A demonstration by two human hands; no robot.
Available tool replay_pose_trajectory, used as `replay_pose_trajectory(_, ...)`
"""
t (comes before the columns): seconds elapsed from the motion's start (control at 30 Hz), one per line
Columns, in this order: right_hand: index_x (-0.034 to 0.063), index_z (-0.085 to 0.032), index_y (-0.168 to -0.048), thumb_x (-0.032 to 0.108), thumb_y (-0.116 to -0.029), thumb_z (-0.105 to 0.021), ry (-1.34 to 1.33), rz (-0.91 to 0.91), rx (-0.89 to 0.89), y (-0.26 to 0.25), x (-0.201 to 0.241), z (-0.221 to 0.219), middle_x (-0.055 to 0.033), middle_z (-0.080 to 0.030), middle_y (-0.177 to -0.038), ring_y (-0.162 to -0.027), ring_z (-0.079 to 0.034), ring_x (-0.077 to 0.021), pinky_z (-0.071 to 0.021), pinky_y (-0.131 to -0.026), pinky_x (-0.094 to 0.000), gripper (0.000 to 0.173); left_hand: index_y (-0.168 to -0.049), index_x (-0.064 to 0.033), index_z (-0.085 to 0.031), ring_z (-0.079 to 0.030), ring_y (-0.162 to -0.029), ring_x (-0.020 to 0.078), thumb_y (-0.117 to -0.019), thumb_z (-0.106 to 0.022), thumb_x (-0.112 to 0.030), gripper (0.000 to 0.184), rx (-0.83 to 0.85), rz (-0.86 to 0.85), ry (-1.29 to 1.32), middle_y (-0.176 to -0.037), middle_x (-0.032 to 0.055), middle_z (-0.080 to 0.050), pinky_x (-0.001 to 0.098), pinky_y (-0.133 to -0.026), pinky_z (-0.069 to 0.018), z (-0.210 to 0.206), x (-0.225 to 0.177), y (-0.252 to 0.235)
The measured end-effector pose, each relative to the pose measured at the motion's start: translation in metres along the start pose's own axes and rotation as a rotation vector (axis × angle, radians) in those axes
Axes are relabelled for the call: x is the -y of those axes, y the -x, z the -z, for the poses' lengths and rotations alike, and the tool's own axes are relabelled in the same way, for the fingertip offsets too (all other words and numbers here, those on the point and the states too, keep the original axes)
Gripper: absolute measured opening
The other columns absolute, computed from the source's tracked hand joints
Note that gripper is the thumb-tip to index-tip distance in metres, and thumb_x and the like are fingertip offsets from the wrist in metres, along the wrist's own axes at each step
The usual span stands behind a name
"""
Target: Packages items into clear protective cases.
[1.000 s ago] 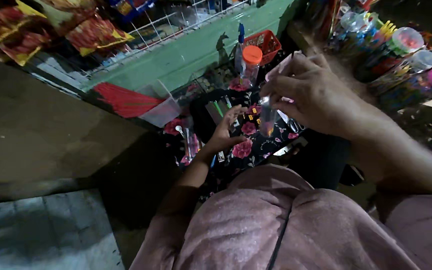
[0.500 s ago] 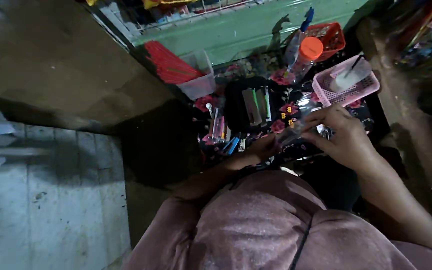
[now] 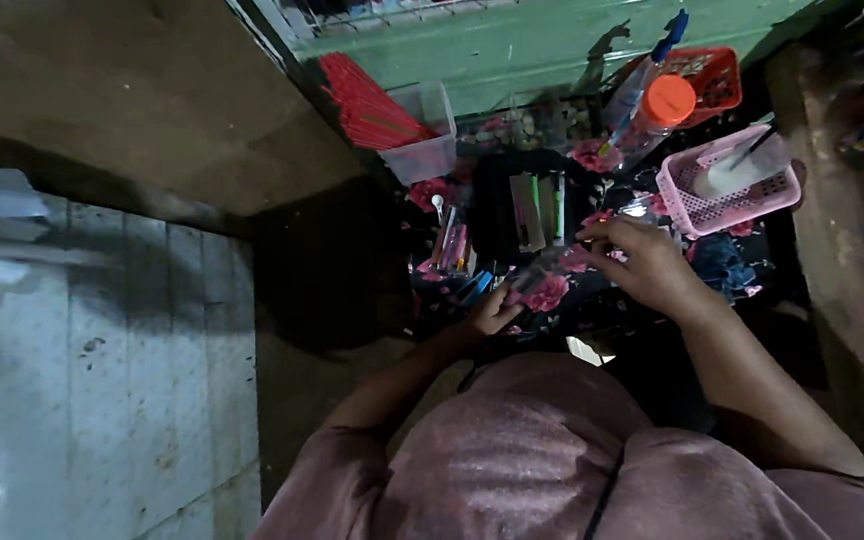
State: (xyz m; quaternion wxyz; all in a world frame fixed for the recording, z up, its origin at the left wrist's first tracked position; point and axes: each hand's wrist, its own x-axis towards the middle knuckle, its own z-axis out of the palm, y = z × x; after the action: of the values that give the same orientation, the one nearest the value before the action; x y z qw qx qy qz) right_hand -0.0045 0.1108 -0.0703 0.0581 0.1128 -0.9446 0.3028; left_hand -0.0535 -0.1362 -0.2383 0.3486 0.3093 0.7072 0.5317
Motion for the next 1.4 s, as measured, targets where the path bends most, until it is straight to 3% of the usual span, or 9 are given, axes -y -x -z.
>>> replay_pose_trajectory(0.17,-0.0018,-0.067,-0.12,0.009,-0.0968,-0.065,-0.101,-0.157,0.055,0.013,-0.018,-0.011,-0.0166,-0.07,-0.099,-0.09,-0.069,-0.0286,-0.0571,-0.087,-0.0479,0.025,-0.152,0.0007,-0.035,-0.064,-0.102,0.0231,-0.109,-0.045,-0.023,0.05,-0.306,0.263,0.31,-0.124,0.0205,-0.062,0.0426,-0.09,-0.0544,0.017,0.024,0.005)
replay_pose_trajectory(0.27,-0.0034,-0.067,-0.121,0.008,-0.0978,-0.066,-0.159,-0.294,0.2,0.027,-0.028,-0.029,-0.0196,-0.071,-0.103,-0.095,-0.07,-0.0331,-0.0554,-0.091,-0.0535,0.026,-0.143,-0.0015,-0.04,-0.068,-0.086,0.0132,-0.1099,-0.03,-0.029,0.044,-0.423,0.222,0.693,-0.101,0.0049,-0.066,0.0338,-0.08,-0.0596,0.023,0.02,-0.012)
replay_pose_trajectory(0.4,-0.0019,-0.069,-0.113,0.006,-0.0952,-0.067,-0.286,-0.305,0.186,0.048,-0.04,-0.072,-0.0153,-0.072,-0.099,-0.088,-0.071,-0.0245,-0.0594,-0.084,-0.0442,0.019,-0.14,-0.0099,-0.043,-0.067,-0.084,0.0115,-0.1122,-0.026,-0.03,0.038,-0.457,0.199,0.93,-0.098,-0.0003,-0.065,0.0313,-0.079,-0.0593,0.037,-0.03,-0.031)
replay_pose_trajectory(0.53,-0.0059,-0.066,-0.114,0.002,-0.0991,-0.063,-0.573,-0.489,0.247,0.047,-0.014,-0.082,-0.0164,-0.07,-0.105,-0.092,-0.069,-0.0203,-0.0574,-0.087,-0.0395,0.017,-0.134,-0.0127,-0.047,-0.069,-0.086,0.0115,-0.1127,-0.024,-0.029,0.036,-0.462,0.133,0.987,-0.096,-0.0024,-0.066,0.0327,-0.082,-0.0599,0.038,-0.063,-0.048)
replay_pose_trajectory(0.63,-0.0054,-0.064,-0.114,0.005,-0.0984,-0.061,-0.777,-0.432,0.153,0.048,-0.015,-0.091,-0.0102,-0.068,-0.105,-0.092,-0.065,-0.0094,-0.0562,-0.085,-0.0291,0.019,-0.13,-0.0133,-0.045,-0.069,-0.091,0.0137,-0.1128,-0.027,-0.028,0.029,-0.453,0.102,1.012,-0.099,-0.0003,-0.066,0.0351,-0.085,-0.0596,0.035,-0.081,-0.056)
replay_pose_trajectory(0.9,-0.0013,-0.065,-0.102,0.008,-0.1023,-0.056,-0.906,-0.472,-0.071,0.052,-0.02,-0.086,-0.0025,-0.07,-0.094,-0.086,-0.066,-0.0047,-0.0571,-0.083,-0.0264,0.013,-0.129,-0.0127,-0.041,-0.069,-0.096,0.0176,-0.1124,-0.029,-0.023,0.023,-0.445,0.062,1.009,-0.104,0.003,-0.065,0.0398,-0.089,-0.0587,0.02,-0.11,-0.066)
replay_pose_trajectory(1.07,-0.0046,-0.054,-0.122,0.004,-0.0937,-0.064,-0.925,-0.467,-0.122,0.058,-0.012,-0.083,-0.0068,-0.064,-0.105,-0.091,-0.065,-0.0084,-0.0578,-0.082,-0.0277,0.031,-0.128,-0.0144,-0.041,-0.068,-0.092,0.0172,-0.1122,-0.033,-0.022,0.02,-0.442,0.052,0.998,-0.1,0.002,-0.063,0.0405,-0.088,-0.0591,0.011,-0.118,-0.066)
replay_pose_trajectory(1.2,-0.001,-0.064,-0.097,0.01,-0.0989,-0.062,-0.783,-0.446,-0.176,0.061,-0.015,-0.082,-0.0009,-0.064,-0.086,-0.077,-0.06,-0.0016,-0.0529,-0.074,-0.0216,0.011,-0.129,-0.0176,-0.04,-0.067,-0.086,0.0158,-0.1121,-0.034,-0.023,0.018,-0.447,0.069,1.001,-0.096,-0.0002,-0.061,0.0405,-0.086,-0.059,0.005,-0.127,-0.067)
replay_pose_trajectory(1.4,-0.0009,-0.064,-0.093,0.007,-0.0991,-0.061,-0.743,-0.421,-0.168,0.064,-0.012,-0.074,-0.0004,-0.062,-0.083,-0.074,-0.057,-0.0011,-0.0504,-0.071,-0.0205,0.01,-0.129,-0.0192,-0.04,-0.065,-0.077,0.0136,-0.1121,-0.036,-0.024,0.018,-0.449,0.12,1.031,-0.088,-0.0018,-0.058,0.0385,-0.082,-0.0596,0.006,-0.134,-0.068)
